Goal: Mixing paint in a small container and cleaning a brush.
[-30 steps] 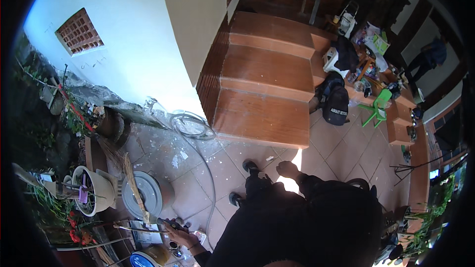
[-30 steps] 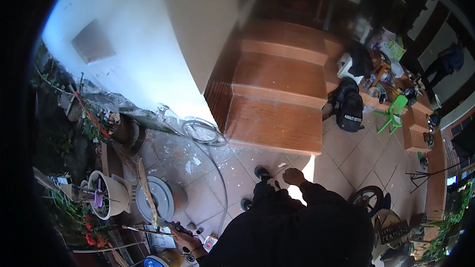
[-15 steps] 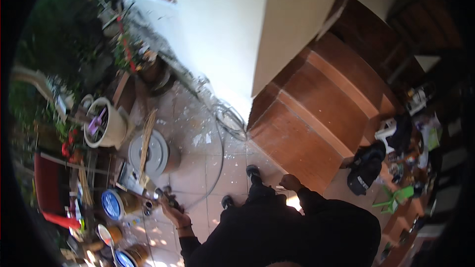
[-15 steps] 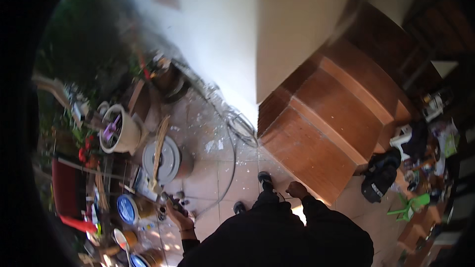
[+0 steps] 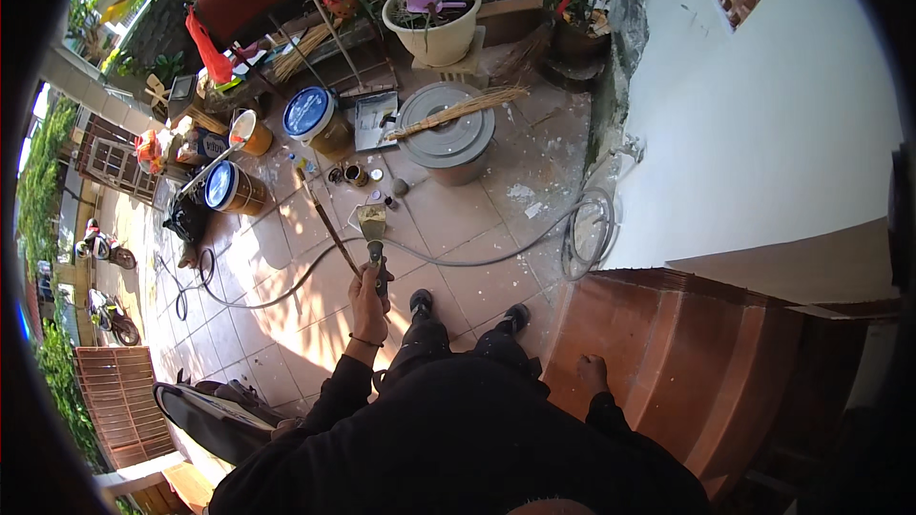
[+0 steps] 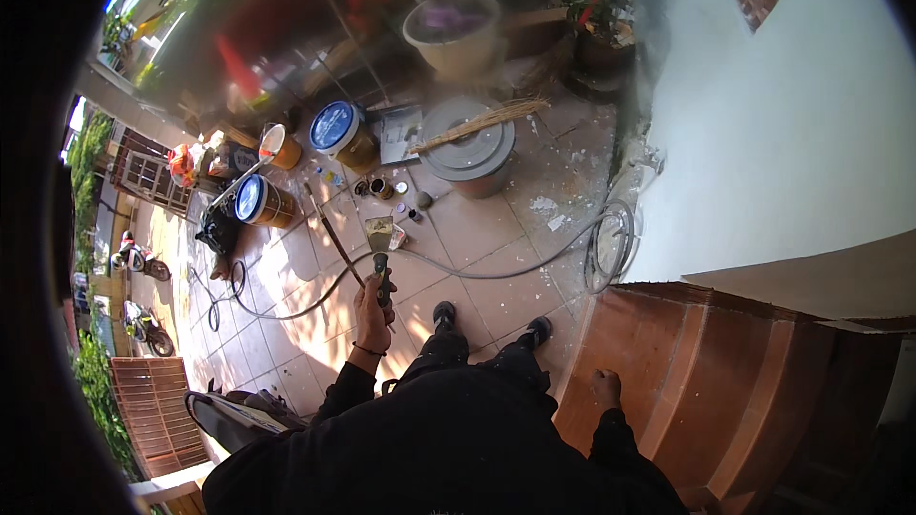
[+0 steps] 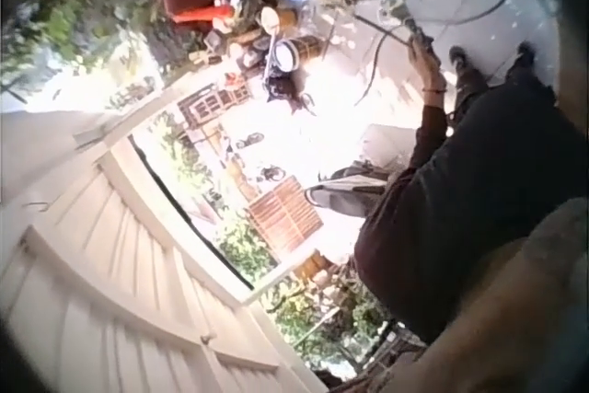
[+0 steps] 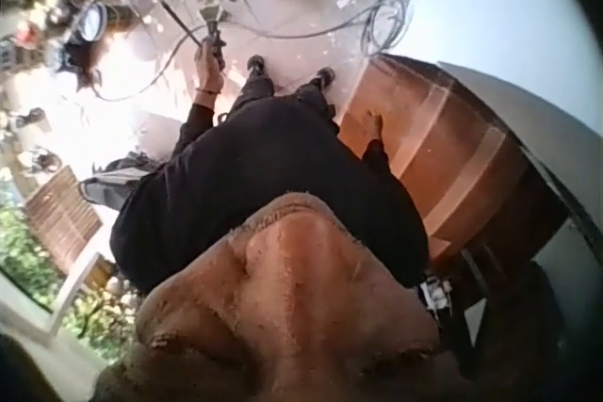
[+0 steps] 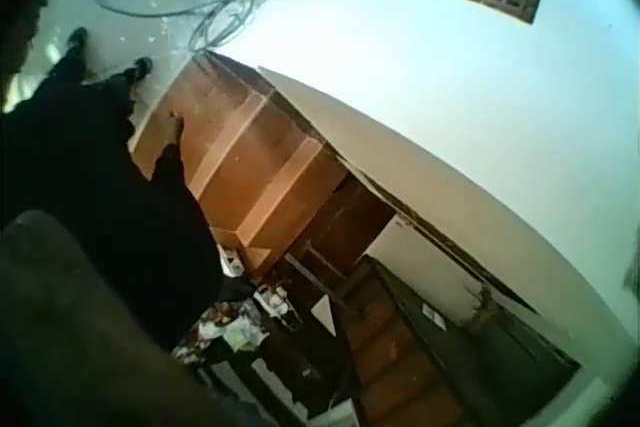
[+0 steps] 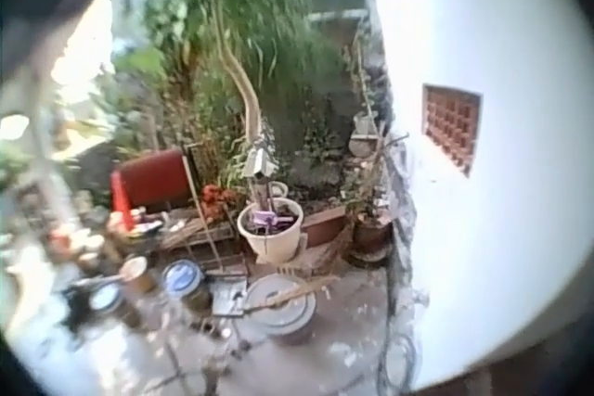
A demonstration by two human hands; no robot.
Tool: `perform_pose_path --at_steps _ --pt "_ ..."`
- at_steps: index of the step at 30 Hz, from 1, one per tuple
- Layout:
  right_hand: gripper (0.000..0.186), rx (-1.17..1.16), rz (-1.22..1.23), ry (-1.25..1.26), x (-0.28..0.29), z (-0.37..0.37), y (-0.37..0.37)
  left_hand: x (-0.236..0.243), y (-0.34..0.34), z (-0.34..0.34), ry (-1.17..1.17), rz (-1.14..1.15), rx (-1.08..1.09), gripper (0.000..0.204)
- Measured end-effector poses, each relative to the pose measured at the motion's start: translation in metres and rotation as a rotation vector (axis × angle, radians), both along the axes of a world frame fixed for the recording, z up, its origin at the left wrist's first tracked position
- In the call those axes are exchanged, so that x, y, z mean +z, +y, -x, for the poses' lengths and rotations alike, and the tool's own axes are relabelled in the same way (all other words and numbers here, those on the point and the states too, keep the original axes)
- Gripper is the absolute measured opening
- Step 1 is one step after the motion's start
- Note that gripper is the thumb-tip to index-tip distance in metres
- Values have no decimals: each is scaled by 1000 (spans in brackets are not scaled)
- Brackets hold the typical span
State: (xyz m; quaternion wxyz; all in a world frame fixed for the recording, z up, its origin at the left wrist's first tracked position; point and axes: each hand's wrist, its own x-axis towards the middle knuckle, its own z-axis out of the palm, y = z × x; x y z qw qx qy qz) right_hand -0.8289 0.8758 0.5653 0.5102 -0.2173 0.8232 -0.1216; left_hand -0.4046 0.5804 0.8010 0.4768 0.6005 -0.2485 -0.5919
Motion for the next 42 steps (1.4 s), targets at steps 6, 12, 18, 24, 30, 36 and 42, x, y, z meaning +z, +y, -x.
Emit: perform_pose_path --at_steps 6,12,18,24,30,36,42 --pt "25 -30 236 -5 -6 -24 -77 -1 1 -49 53 63 76 27" --pt "25 -38 249 -5 -9 -103 -109 -4 -14 -133 16 115 153 26" --pt "30 358 110 -80 27 -199 -113 -25 -10 -229 -29 152 223 28" --pt "32 829 259 104 40 -254 -149 -45 10 -298 -10 118 401 32" --pt "31 691 324 53 46 -281 -175 -49 19 -326 -53 154 464 35" --pt "28 839 277 125 8 -272 -191 -64 24 -330 -15 162 528 34" --pt "27 850 214 115 -7 -281 -215 -74 29 -338 -8 219 601 36"
